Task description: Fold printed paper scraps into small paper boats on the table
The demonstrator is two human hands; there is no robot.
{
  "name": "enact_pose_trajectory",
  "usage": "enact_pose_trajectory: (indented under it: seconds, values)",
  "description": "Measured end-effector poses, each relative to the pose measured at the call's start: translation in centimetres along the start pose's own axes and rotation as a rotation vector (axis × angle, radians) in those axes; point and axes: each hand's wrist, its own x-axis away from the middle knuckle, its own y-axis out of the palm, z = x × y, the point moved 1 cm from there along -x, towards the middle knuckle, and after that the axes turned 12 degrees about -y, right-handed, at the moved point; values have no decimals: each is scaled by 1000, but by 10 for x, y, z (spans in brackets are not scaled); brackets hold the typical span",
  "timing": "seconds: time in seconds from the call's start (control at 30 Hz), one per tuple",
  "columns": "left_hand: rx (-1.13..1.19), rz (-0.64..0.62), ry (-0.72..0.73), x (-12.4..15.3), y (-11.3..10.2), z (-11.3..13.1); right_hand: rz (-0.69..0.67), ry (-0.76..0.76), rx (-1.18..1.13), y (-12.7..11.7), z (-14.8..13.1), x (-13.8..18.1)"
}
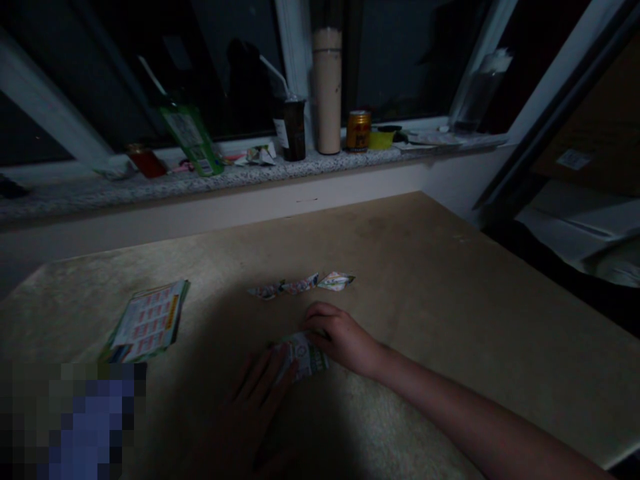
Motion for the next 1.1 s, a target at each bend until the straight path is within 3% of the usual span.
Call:
enact_pose_trajectory:
  seconds: [0.6, 0.8, 1.1]
  values:
    - [-23, -17, -19, 0, -7, 4, -33, -6, -19, 1, 1, 0]
    - [-3, -51, -13, -3, -7, 2, -30, 3, 138, -1, -3, 2]
    - [-31, 3, -40, -1, -14, 7, -37, 34, 275, 0, -4, 2]
